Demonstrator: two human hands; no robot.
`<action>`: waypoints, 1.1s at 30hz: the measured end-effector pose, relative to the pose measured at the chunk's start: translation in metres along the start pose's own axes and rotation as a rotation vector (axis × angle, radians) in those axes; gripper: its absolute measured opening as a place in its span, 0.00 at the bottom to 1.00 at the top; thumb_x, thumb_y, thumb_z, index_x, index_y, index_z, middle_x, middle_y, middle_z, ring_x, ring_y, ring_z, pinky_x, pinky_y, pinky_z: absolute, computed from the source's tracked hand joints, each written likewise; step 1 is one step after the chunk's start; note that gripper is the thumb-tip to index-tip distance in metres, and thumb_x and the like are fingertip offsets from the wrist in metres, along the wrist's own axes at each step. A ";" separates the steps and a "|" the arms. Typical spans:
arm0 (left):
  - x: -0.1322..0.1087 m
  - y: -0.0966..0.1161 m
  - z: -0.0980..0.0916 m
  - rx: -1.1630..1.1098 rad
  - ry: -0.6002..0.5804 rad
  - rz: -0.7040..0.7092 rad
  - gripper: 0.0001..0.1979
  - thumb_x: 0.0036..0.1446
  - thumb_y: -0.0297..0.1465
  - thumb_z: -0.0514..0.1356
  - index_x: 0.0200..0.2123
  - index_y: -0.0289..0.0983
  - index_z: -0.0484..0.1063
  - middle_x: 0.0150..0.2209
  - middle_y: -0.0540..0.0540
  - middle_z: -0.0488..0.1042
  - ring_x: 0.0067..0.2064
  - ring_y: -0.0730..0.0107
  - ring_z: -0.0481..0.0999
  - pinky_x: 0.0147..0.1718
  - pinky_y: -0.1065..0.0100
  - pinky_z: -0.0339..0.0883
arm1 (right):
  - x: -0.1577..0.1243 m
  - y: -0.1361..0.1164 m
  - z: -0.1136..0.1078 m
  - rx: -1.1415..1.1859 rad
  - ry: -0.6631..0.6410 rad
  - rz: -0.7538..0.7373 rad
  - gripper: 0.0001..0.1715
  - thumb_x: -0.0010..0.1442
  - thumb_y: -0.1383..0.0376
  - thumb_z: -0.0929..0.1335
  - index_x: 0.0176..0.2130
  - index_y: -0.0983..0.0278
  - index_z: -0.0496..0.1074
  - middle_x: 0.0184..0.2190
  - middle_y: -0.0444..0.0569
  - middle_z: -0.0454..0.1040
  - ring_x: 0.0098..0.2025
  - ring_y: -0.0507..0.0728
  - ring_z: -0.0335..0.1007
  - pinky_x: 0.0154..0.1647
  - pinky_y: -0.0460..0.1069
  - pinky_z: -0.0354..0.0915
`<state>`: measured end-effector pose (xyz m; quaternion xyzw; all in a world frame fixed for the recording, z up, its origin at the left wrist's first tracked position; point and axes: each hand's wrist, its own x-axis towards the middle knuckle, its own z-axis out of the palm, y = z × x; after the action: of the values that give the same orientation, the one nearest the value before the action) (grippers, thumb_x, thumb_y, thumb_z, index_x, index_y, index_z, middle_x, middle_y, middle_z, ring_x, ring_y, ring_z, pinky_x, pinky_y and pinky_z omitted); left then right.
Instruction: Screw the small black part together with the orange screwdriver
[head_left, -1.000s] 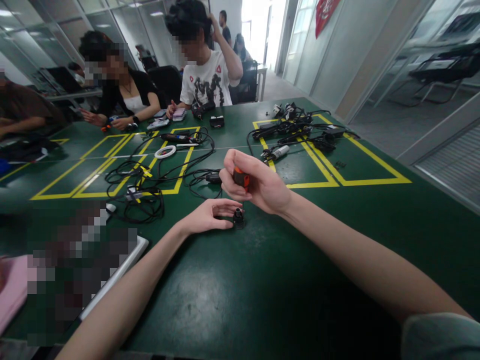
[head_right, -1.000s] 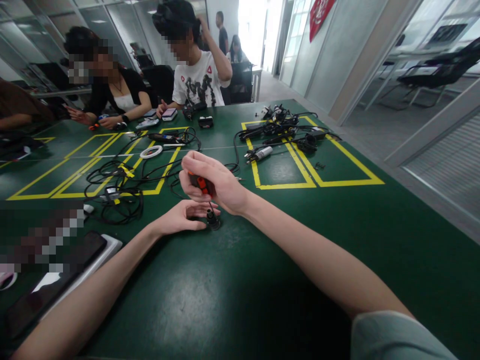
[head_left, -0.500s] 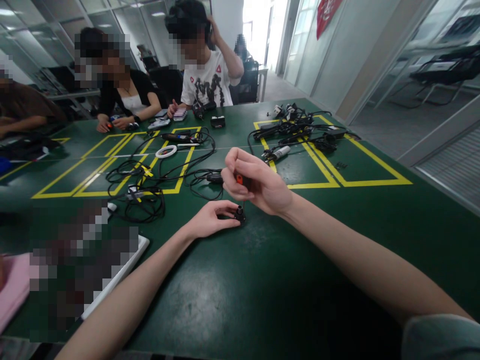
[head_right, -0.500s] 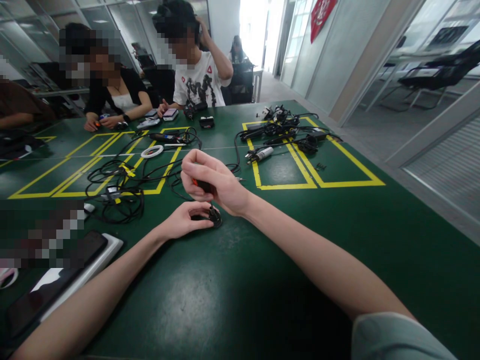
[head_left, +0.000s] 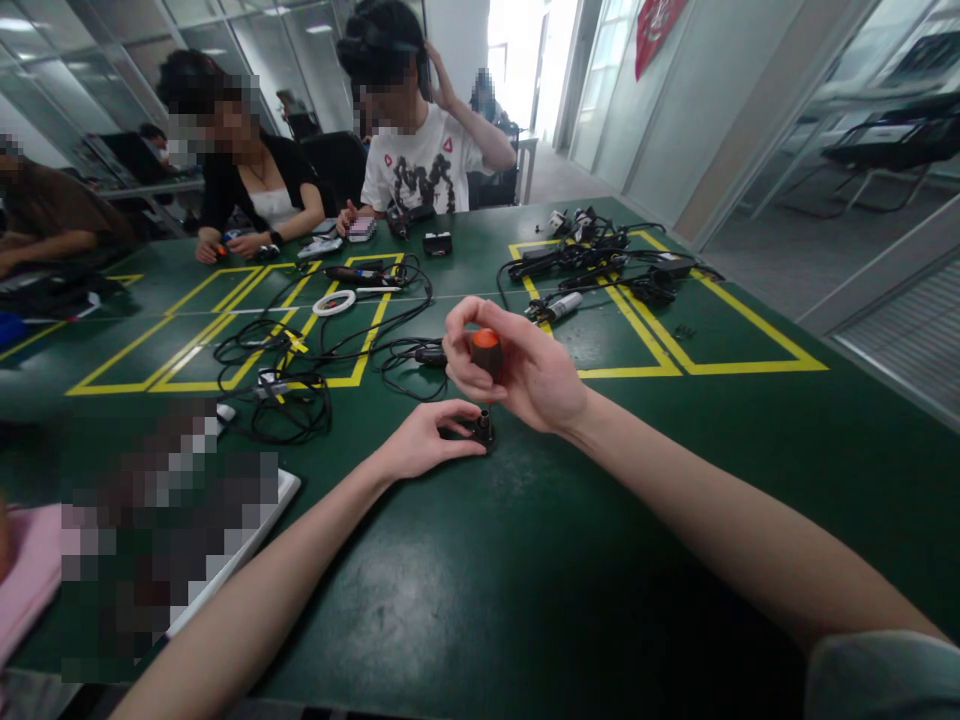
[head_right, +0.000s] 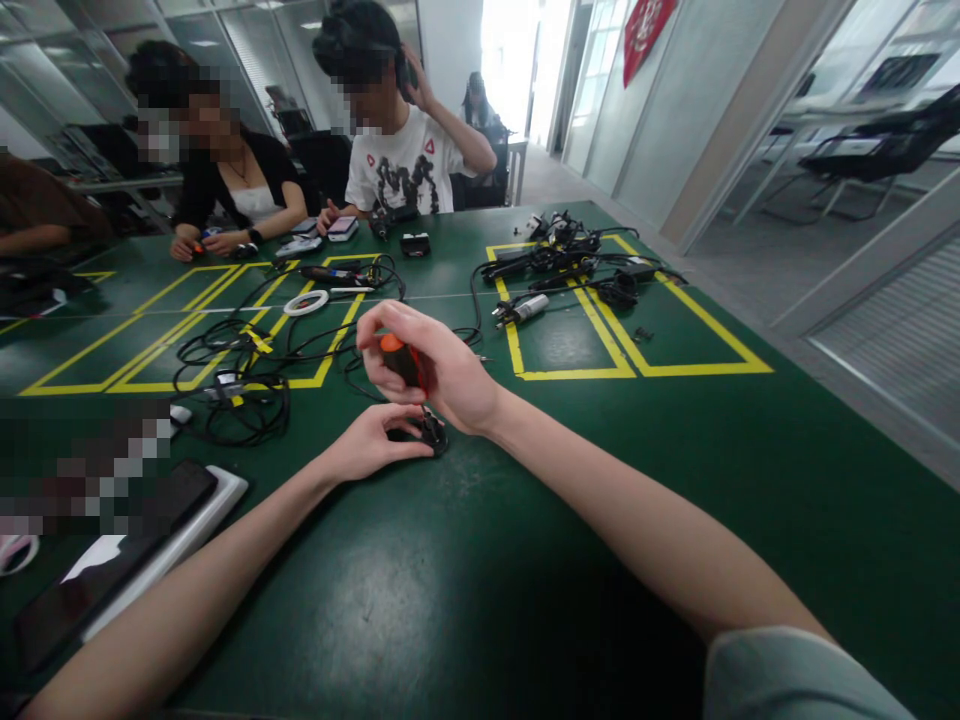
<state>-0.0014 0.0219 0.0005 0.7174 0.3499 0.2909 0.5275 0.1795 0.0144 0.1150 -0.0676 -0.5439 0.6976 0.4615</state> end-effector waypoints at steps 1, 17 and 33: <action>0.000 0.000 0.000 0.016 -0.010 0.008 0.22 0.55 0.40 0.78 0.47 0.33 0.82 0.46 0.41 0.84 0.44 0.62 0.83 0.53 0.59 0.78 | 0.000 0.000 -0.001 0.006 0.003 -0.010 0.22 0.67 0.49 0.73 0.36 0.62 0.66 0.20 0.35 0.63 0.18 0.45 0.49 0.18 0.42 0.47; 0.001 0.006 0.001 0.177 -0.030 -0.017 0.18 0.59 0.41 0.72 0.48 0.35 0.82 0.42 0.46 0.82 0.38 0.67 0.76 0.43 0.66 0.73 | 0.000 -0.001 -0.004 -0.004 -0.010 -0.005 0.21 0.66 0.52 0.73 0.33 0.61 0.65 0.18 0.35 0.62 0.19 0.46 0.49 0.19 0.43 0.49; -0.001 0.002 0.004 0.177 -0.035 0.009 0.16 0.65 0.41 0.69 0.51 0.37 0.83 0.43 0.45 0.81 0.43 0.63 0.76 0.47 0.65 0.73 | -0.002 -0.002 -0.005 -0.018 -0.044 0.058 0.24 0.69 0.50 0.72 0.29 0.64 0.68 0.21 0.39 0.65 0.20 0.47 0.55 0.21 0.45 0.51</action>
<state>0.0015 0.0184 0.0012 0.7678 0.3615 0.2486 0.4669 0.1854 0.0164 0.1136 -0.0722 -0.5581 0.7070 0.4284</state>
